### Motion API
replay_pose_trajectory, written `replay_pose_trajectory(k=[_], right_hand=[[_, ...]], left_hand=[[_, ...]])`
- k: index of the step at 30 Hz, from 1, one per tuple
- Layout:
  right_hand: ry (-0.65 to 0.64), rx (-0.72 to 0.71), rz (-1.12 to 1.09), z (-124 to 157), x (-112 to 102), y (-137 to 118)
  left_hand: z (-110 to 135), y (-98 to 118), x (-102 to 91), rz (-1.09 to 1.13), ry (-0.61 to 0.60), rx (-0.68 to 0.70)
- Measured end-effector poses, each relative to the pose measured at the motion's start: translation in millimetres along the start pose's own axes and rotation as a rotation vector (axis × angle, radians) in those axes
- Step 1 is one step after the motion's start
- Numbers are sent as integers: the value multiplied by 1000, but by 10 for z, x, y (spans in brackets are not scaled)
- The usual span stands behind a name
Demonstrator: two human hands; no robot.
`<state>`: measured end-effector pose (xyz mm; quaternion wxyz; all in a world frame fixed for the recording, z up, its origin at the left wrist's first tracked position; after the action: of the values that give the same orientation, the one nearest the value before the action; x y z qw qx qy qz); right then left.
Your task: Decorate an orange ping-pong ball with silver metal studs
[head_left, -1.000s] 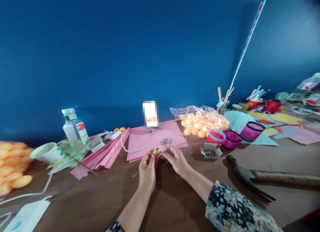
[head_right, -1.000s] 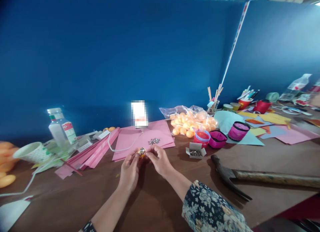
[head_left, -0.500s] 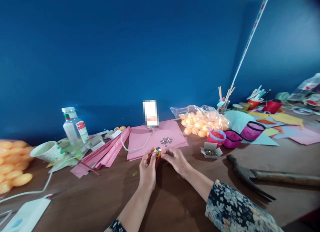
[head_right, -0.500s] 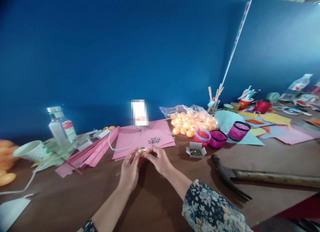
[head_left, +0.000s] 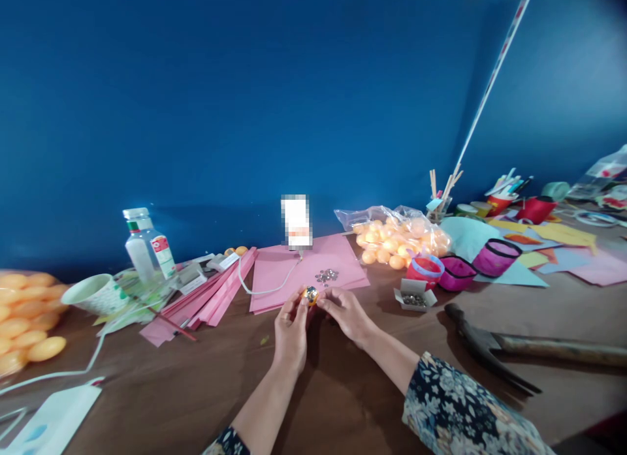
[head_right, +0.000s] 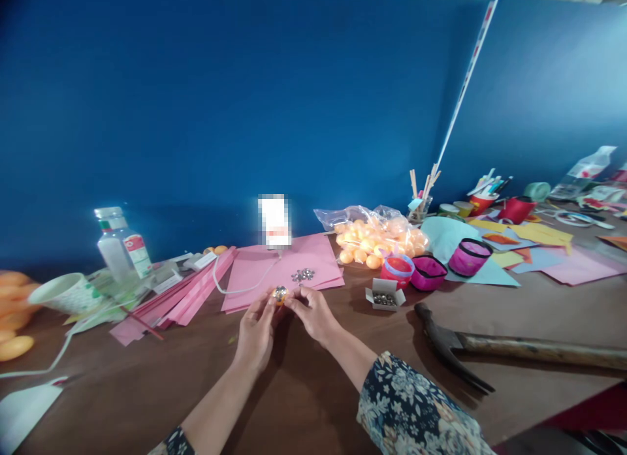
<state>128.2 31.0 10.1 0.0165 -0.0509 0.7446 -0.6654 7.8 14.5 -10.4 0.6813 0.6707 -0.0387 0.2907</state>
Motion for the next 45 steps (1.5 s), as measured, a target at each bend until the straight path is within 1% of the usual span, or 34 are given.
replay_pose_trajectory(k=[8, 16, 20, 27, 35, 40, 45], right_hand=[[11, 14, -8, 15, 12, -30], [1, 21, 2, 8, 11, -16], [-6, 21, 16, -2, 5, 12], [-14, 18, 15, -12, -2, 36], [-26, 7, 8, 6, 12, 4], [-15, -25, 37, 6, 0, 7], [-15, -9, 16, 5, 4, 7]], left_hand=[[25, 36, 19, 15, 6, -25], [33, 57, 34, 4, -2, -10], [27, 52, 26, 0, -4, -6], [1, 9, -11, -48, -14, 43], [14, 20, 19, -24, -3, 10], [13, 23, 19, -72, 11, 24], [2, 14, 8, -72, 1, 25]])
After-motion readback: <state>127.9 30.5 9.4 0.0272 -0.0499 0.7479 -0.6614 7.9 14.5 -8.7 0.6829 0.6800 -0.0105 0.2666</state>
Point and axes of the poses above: each hand's wrist, its own z-axis away from the middle knuckle, its own x-axis out of the palm, y = z × x, the point moved 2 cm from there along -z, towards the middle knuckle, and after that the axes turned 8 degrees about y, right-handed, at the moved point
